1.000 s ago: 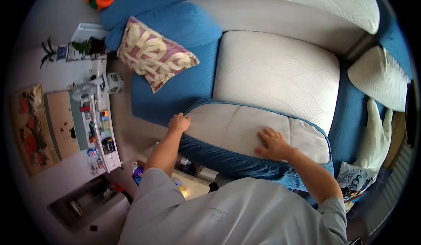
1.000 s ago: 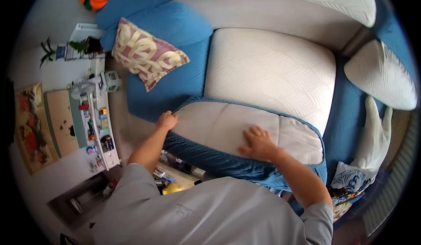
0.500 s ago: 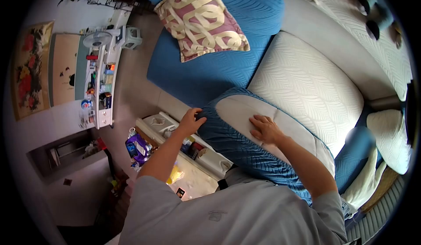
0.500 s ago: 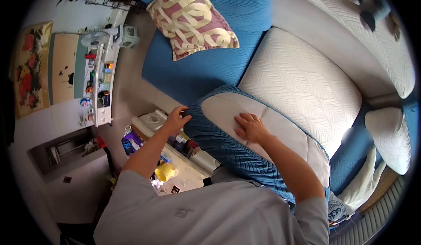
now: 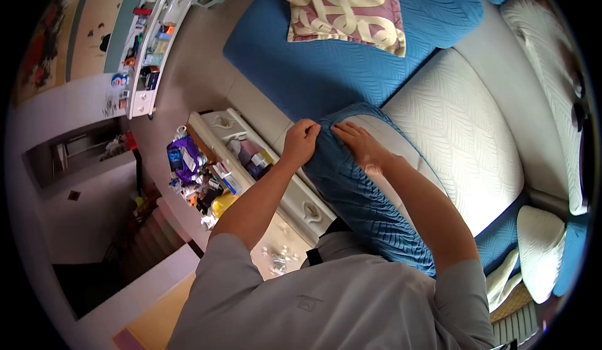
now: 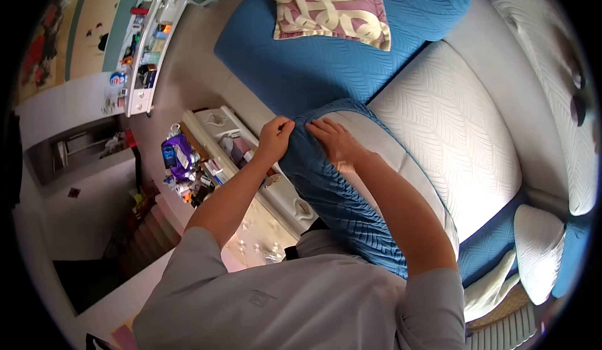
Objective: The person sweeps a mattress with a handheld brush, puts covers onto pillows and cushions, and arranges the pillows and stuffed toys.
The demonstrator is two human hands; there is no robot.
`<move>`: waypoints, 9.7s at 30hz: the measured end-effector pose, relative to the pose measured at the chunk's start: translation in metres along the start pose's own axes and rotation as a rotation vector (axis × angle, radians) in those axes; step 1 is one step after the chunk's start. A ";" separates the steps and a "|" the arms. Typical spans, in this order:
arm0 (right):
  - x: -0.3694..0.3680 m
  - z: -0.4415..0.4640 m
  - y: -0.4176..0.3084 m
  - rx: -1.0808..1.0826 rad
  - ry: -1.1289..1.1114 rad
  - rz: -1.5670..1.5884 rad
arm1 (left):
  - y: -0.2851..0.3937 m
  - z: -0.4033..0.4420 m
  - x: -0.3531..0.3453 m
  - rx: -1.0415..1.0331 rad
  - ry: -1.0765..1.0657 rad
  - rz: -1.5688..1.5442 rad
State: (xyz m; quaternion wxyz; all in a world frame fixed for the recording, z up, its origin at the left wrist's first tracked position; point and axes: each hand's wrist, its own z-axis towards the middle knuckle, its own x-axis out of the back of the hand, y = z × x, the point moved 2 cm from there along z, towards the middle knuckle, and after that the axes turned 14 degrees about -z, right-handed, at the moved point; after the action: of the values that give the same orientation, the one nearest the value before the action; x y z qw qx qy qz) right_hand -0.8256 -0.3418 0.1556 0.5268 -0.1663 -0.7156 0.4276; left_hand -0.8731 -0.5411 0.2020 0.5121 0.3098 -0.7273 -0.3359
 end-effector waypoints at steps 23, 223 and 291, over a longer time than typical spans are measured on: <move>0.013 0.010 -0.011 -0.176 -0.268 0.606 | -0.022 0.044 -0.003 0.183 -0.027 -0.197; 0.035 -0.717 0.027 -1.477 1.471 0.515 | 0.184 0.093 -0.099 0.416 -0.394 0.104; -0.150 -0.604 0.214 -0.803 2.232 1.847 | 0.118 0.047 -0.448 -0.291 -1.007 1.499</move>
State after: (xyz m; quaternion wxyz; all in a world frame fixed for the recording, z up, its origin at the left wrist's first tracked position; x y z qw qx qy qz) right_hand -0.2719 -0.0571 -0.0569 0.2593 -0.9069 0.3298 0.0380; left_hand -0.8031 -0.1085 0.0454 0.2523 -0.4943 -0.8259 -0.0993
